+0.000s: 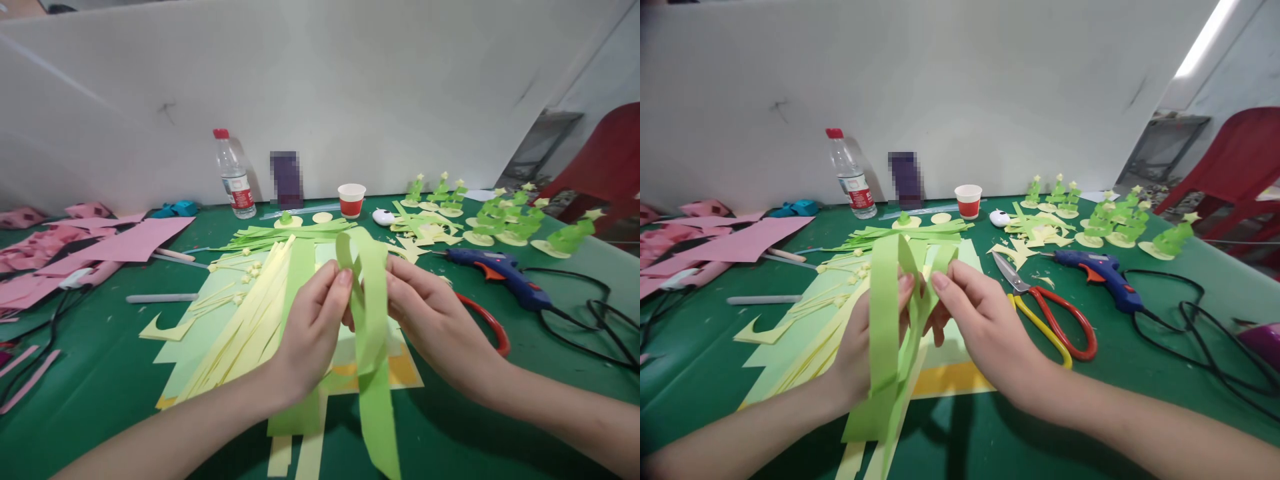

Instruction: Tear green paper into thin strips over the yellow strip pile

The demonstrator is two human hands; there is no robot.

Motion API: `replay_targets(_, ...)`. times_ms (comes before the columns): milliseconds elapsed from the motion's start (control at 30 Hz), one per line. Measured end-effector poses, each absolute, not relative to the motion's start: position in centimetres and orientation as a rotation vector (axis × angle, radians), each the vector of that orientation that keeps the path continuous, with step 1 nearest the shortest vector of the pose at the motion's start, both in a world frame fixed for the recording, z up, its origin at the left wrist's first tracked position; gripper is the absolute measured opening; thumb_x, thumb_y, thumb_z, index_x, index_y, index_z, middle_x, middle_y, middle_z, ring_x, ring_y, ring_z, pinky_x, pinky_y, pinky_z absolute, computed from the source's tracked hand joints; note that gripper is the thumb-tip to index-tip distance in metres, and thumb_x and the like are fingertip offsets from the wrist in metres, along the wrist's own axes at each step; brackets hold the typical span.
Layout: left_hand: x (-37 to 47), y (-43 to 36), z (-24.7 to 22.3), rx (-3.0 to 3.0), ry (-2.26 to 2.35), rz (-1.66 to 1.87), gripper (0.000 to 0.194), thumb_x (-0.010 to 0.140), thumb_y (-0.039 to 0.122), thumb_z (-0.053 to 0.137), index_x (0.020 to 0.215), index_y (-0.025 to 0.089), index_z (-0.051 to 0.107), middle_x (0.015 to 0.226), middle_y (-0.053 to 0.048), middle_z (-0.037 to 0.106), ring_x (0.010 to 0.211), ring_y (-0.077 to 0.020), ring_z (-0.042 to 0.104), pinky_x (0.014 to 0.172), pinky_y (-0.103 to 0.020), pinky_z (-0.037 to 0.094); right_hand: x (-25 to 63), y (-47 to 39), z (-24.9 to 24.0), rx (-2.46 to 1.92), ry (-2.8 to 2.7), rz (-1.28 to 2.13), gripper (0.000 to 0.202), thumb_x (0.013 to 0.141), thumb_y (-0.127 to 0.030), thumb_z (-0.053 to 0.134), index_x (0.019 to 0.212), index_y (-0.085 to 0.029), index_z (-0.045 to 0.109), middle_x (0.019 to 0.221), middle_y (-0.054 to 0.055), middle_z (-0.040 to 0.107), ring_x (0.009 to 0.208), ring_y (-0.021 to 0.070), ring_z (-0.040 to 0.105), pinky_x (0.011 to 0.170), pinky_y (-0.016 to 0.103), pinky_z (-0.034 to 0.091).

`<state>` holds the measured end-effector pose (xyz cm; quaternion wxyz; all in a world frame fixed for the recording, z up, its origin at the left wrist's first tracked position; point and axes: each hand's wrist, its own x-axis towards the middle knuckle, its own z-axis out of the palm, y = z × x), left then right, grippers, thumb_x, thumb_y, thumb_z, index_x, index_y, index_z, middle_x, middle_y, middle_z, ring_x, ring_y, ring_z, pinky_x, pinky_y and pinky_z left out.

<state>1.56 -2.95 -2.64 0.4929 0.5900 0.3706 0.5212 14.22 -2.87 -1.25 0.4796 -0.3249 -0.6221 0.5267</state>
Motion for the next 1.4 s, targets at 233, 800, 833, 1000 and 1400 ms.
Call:
replay_targets(233, 1.5, -2.7, -2.1, 1.377, 0.897, 1.267, 0.028, 0.085, 0.037, 0.045, 0.063, 0.019, 0.044, 0.061, 0.003, 0.041, 0.057, -0.0105, 0.043, 0.05, -0.021, 0.039, 14.6, -2.6, -0.7, -0.887, -1.619, 1.253, 0.024, 0.079, -0.024, 0.048, 0.057, -0.018, 0.04, 0.054, -0.005, 0.038, 0.048, 0.0064, 0.04, 0.045, 0.018, 0.036)
replay_targets(800, 1.6, -2.7, -2.7, 1.374, 0.842, 1.292, 0.026, 0.087, 0.037, 0.044, 0.068, 0.02, 0.046, 0.062, 0.004, 0.042, 0.058, -0.0106, 0.041, 0.054, -0.022, 0.037, 14.4, -2.7, -0.6, -0.907, -1.539, 1.224, 0.02, 0.082, -0.031, 0.046, 0.065, -0.02, 0.047, 0.06, -0.004, 0.042, 0.053, 0.0084, 0.041, 0.047, 0.018, 0.039)
replay_targets(833, 1.6, -2.6, -2.6, 1.362, 0.841, 1.291, 0.027, 0.087, 0.037, 0.045, 0.066, 0.019, 0.045, 0.061, 0.004, 0.041, 0.057, -0.0103, 0.04, 0.053, -0.022, 0.036, 14.5, -2.7, -0.5, -0.914, -1.572, 1.228, 0.02, 0.081, -0.03, 0.047, 0.064, -0.02, 0.047, 0.059, -0.004, 0.041, 0.051, 0.0078, 0.041, 0.045, 0.018, 0.038)
replay_targets(1000, 1.6, -2.9, -2.0, 1.383, 0.811, 1.205, 0.028, 0.086, 0.038, 0.043, 0.065, 0.019, 0.044, 0.06, 0.003, 0.044, 0.056, -0.0114, 0.042, 0.053, -0.023, 0.037, 14.6, -2.5, 0.0, -0.981, -1.594, 1.128, 0.02, 0.079, -0.023, 0.047, 0.059, -0.019, 0.044, 0.052, -0.005, 0.037, 0.042, 0.0061, 0.038, 0.037, 0.017, 0.032)
replay_targets(1400, 1.8, -3.5, -2.2, 1.426, 0.839, 1.203, 0.026, 0.085, 0.031, 0.04, 0.062, 0.02, 0.036, 0.062, 0.004, 0.03, 0.056, -0.0113, 0.03, 0.05, -0.024, 0.035, 14.4, -3.3, -0.8, -0.85, -1.542, 1.169, 0.028, 0.084, -0.026, 0.043, 0.058, -0.019, 0.04, 0.052, -0.006, 0.035, 0.044, 0.005, 0.032, 0.038, 0.016, 0.028)
